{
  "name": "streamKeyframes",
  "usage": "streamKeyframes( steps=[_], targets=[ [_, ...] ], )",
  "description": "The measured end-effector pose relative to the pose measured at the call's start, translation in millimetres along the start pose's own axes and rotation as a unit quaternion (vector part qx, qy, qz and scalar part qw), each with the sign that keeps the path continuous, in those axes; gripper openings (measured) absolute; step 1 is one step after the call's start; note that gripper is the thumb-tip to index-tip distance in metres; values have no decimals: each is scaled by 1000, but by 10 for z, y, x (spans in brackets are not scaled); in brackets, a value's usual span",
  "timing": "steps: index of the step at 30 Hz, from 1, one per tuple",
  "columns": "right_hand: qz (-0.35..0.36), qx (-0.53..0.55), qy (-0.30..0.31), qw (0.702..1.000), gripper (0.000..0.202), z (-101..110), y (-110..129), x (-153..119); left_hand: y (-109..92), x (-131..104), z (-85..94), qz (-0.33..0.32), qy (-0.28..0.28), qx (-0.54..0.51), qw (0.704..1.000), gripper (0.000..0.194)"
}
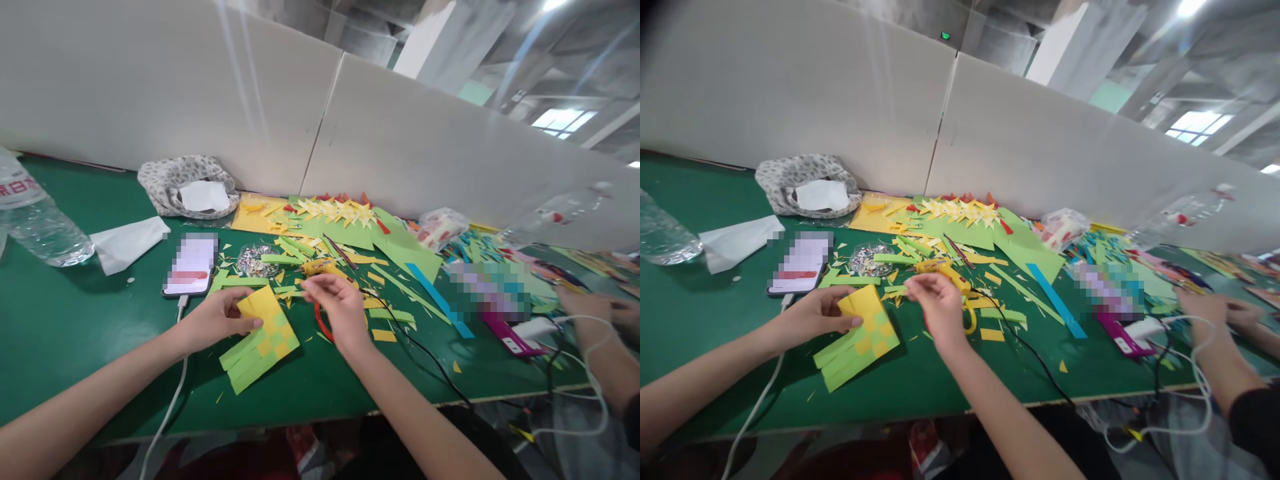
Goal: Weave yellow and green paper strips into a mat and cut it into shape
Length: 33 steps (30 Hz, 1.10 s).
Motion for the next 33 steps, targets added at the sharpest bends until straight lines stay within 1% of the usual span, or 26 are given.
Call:
streamKeyframes(
  steps=[2,3,4,5,6,7,8,9,10,11,13,14,16,17,18,20,22,24,25,27,28,29,30,31,32,33],
  targets=[
    [58,-67,-48,995,24,233,58,126,0,3,3,-5,18,11,1000,29],
    [82,-142,-45,985,24,336,79,179,-2,1,5,-9,21,14,1000,28],
    [102,-244,-29,964,25,420,94,222,-4,-2,7,-12,20,16,1000,28],
    [126,-362,-8,924,28,480,103,251,-6,-7,7,-15,22,16,1000,28],
    [147,-462,-16,875,33,528,111,266,-7,-12,5,-17,27,14,999,27],
    [166,-535,-34,828,36,552,117,268,-7,-18,1,-18,35,11,999,26],
    [187,-581,-53,791,36,550,125,258,-8,-24,-5,-20,43,8,999,26],
    [211,-597,-69,771,32,524,134,238,-8,-28,-11,-23,50,5,998,25],
    [237,-588,-72,770,27,474,141,208,-9,-31,-17,-26,53,3,998,25],
    [261,-561,-59,784,26,405,147,170,-9,-31,-22,-28,51,2,998,25],
    [279,-473,7,836,34,230,147,73,-7,-27,-31,-28,46,6,999,24],
    [264,-425,47,865,33,134,139,18,-5,-24,-35,-28,46,10,999,23],
    [199,-339,119,912,36,-52,108,-95,2,-16,-43,-31,56,18,998,21],
    [165,-307,158,924,44,-138,89,-148,6,-14,-46,-34,66,19,997,21],
    [135,-280,182,933,51,-206,71,-188,12,-12,-48,-38,76,17,996,20],
    [93,-234,215,944,56,-281,44,-216,28,-13,-46,-42,89,11,995,20],
    [76,-195,212,955,46,-252,30,-158,44,-17,-42,-40,97,10,994,20],
    [72,-169,163,969,31,-122,26,-37,50,-23,-42,-33,104,7,994,20],
    [70,-163,114,978,27,-30,26,29,48,-26,-42,-28,105,2,994,20],
    [69,-149,36,986,24,138,36,120,37,-30,-44,-24,102,-10,994,19],
    [71,-144,20,987,25,193,47,133,30,-30,-44,-23,98,-13,995,19],
    [73,-141,30,987,27,217,60,122,24,-29,-43,-24,93,-14,995,19],
    [77,-143,65,985,30,210,77,89,21,-27,-42,-27,88,-13,996,19],
    [79,-151,122,978,38,176,94,37,22,-24,-41,-30,85,-12,996,20],
    [79,-165,197,963,50,125,110,-27,27,-21,-39,-33,84,-12,996,20],
    [77,-183,274,941,61,71,122,-91,35,-18,-38,-36,85,-14,996,22]
  ],
)
Point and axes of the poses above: each hand's wrist, its own x-axis towards the middle knuckle, its own z-axis out of the back of the hand, y = z × x, the point moved 2 cm from there along x, towards the middle knuckle, and after that the axes turned 11 degrees about -x, right-handed, at the moved point
